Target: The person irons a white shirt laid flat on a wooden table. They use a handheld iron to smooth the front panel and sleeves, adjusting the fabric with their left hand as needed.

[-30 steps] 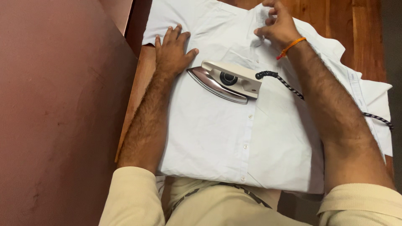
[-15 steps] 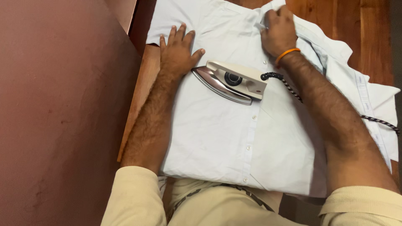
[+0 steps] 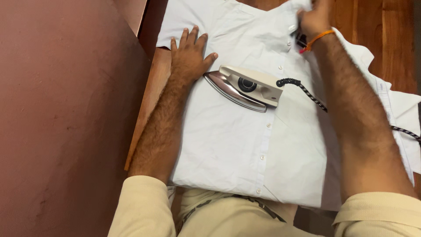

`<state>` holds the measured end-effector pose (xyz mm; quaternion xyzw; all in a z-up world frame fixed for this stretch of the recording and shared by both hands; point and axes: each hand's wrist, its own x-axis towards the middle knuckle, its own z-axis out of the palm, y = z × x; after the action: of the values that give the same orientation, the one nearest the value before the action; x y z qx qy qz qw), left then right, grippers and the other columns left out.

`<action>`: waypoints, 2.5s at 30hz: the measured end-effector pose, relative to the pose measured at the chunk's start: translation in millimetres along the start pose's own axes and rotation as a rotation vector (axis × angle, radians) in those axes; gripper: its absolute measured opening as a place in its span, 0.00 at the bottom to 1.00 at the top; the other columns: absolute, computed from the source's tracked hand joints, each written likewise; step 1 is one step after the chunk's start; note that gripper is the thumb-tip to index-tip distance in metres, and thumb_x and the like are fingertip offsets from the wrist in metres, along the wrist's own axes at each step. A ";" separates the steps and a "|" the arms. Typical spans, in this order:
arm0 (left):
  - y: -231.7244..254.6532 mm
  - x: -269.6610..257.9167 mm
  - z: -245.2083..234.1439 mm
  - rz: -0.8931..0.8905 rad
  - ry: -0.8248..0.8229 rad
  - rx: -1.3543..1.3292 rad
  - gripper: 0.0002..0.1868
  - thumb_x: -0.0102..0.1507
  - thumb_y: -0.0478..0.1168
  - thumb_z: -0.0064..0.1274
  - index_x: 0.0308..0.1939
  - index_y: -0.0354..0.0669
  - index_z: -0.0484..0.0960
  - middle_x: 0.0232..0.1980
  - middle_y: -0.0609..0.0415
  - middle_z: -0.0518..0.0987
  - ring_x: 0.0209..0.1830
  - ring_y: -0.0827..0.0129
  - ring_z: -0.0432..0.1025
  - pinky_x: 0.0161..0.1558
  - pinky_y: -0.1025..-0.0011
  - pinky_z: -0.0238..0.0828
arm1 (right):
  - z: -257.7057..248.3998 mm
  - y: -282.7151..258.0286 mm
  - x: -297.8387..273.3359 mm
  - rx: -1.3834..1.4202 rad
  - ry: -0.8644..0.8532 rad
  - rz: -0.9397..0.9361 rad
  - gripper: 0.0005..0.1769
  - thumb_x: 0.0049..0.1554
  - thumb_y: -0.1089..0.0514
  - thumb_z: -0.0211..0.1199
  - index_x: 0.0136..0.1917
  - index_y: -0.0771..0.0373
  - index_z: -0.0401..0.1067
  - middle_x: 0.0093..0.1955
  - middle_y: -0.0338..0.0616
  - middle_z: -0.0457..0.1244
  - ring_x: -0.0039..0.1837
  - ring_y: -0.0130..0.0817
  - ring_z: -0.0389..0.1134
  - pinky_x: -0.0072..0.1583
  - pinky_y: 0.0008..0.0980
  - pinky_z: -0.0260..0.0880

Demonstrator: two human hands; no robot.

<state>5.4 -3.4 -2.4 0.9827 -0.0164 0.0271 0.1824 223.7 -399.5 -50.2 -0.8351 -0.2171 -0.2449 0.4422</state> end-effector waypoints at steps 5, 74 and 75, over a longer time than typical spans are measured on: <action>-1.7 0.4 2.0 0.034 0.000 -0.002 0.41 0.65 0.66 0.49 0.76 0.51 0.63 0.82 0.43 0.51 0.83 0.48 0.39 0.76 0.33 0.28 | -9.6 46.9 26.2 -0.415 -0.076 0.313 0.11 0.67 0.57 0.65 0.51 0.69 0.72 0.42 0.52 0.66 0.44 0.46 0.70 0.45 0.46 0.68; 119.4 -69.7 53.4 1.014 0.007 -0.132 0.40 0.57 0.58 0.64 0.64 0.35 0.73 0.65 0.39 0.74 0.67 0.47 0.66 0.67 0.55 0.61 | 38.7 -262.4 -64.4 -0.929 -0.328 -0.245 0.42 0.45 0.35 0.80 0.60 0.62 0.67 0.44 0.52 0.67 0.43 0.49 0.71 0.41 0.47 0.68; 119.6 -71.0 49.6 1.030 0.012 -0.121 0.40 0.58 0.58 0.63 0.65 0.35 0.72 0.65 0.39 0.74 0.67 0.47 0.66 0.67 0.55 0.61 | 39.3 -267.1 -68.3 -0.919 -0.336 -0.249 0.39 0.46 0.36 0.80 0.58 0.61 0.68 0.44 0.52 0.67 0.43 0.48 0.71 0.42 0.47 0.68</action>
<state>-68.2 -131.2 -10.0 0.8348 -0.4984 0.1182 0.2019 23.8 -238.9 58.4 -0.9391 -0.2530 -0.2282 -0.0446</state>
